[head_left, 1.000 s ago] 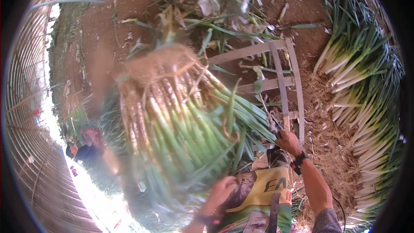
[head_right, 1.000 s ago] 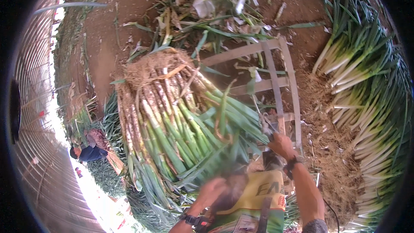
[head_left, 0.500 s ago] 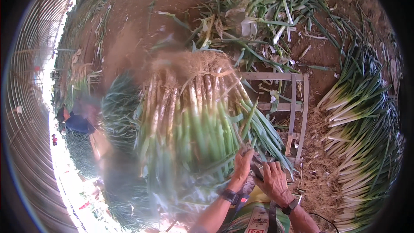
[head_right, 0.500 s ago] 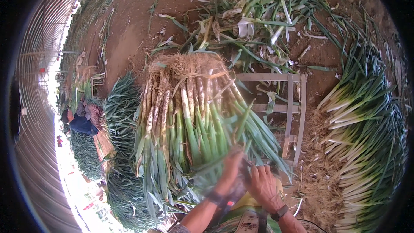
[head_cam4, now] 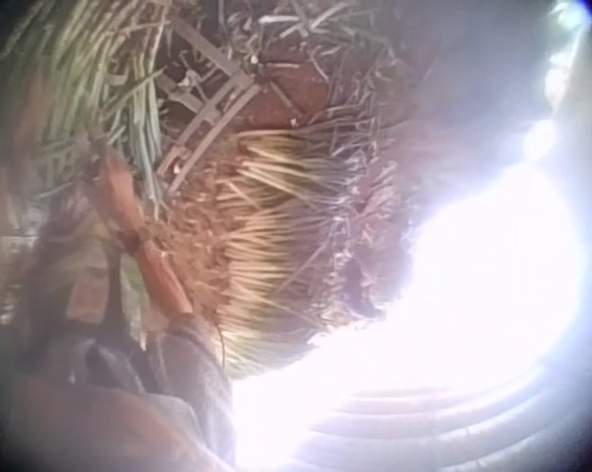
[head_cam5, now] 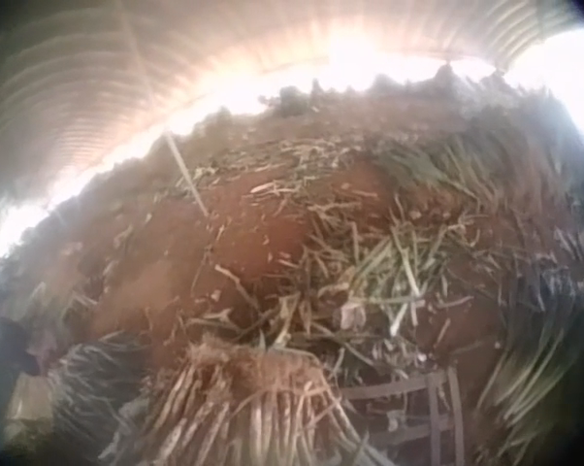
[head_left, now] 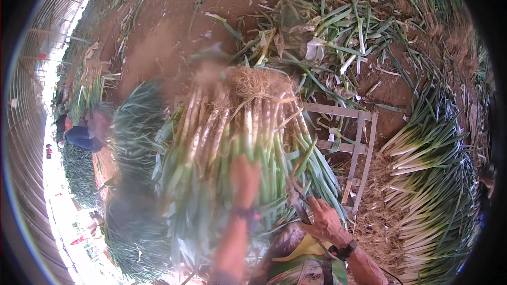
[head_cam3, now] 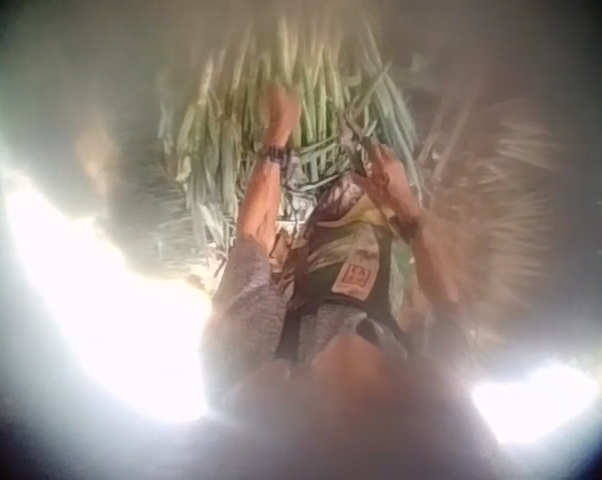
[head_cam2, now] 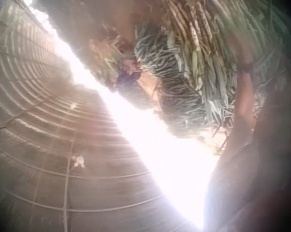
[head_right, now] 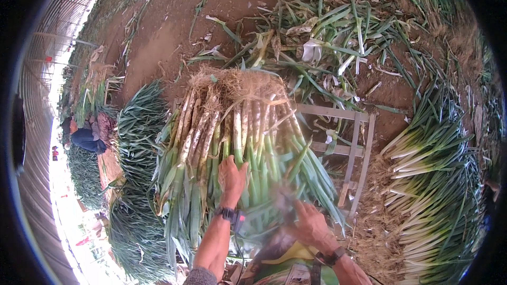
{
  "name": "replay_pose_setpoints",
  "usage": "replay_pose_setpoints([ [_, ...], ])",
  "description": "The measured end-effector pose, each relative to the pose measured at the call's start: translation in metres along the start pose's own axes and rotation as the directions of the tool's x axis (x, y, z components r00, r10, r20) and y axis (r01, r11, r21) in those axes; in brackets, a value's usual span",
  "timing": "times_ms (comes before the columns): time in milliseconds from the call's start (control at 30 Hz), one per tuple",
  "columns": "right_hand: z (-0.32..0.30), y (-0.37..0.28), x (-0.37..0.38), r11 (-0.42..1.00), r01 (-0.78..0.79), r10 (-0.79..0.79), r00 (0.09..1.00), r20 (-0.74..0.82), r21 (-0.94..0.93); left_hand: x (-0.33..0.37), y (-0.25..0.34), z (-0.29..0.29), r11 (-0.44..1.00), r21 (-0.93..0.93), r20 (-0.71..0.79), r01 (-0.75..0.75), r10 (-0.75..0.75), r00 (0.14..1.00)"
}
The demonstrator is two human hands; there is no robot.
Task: The person picks up a bunch of leeks, shakes them, and places them on a metal frame to peel away the outer layers by hand. They then use shears to trim the roots and tops of the leeks before setting the bunch aside and repeating the process.
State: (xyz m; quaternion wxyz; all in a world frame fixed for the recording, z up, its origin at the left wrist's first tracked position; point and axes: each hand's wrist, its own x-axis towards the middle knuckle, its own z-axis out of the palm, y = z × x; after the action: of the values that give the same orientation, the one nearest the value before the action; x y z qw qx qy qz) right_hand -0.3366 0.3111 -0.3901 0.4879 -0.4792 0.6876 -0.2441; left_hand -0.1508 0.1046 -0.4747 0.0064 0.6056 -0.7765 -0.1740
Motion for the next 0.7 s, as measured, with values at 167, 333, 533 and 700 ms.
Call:
replay_pose_setpoints([
  [167,-0.002,-0.029,0.025,0.996,0.039,-0.037,0.999,0.029,-0.076,0.027,-0.016,0.029,0.986,0.145,0.046,0.079,-0.086,0.995],
  [333,-0.008,-0.025,0.019,0.998,-0.027,0.026,1.000,-0.009,-0.063,0.002,-0.009,0.012,0.991,-0.125,0.059,0.048,-0.041,0.997],
  [533,-0.003,-0.013,-0.007,0.997,0.045,-0.044,0.999,0.018,-0.066,-0.032,-0.004,0.005,0.977,-0.188,0.165,0.099,-0.068,0.984],
  [700,0.007,-0.014,-0.013,0.985,0.133,-0.133,0.991,0.006,-0.109,-0.030,-0.006,0.014,0.943,-0.285,0.107,0.172,-0.147,0.983],
])
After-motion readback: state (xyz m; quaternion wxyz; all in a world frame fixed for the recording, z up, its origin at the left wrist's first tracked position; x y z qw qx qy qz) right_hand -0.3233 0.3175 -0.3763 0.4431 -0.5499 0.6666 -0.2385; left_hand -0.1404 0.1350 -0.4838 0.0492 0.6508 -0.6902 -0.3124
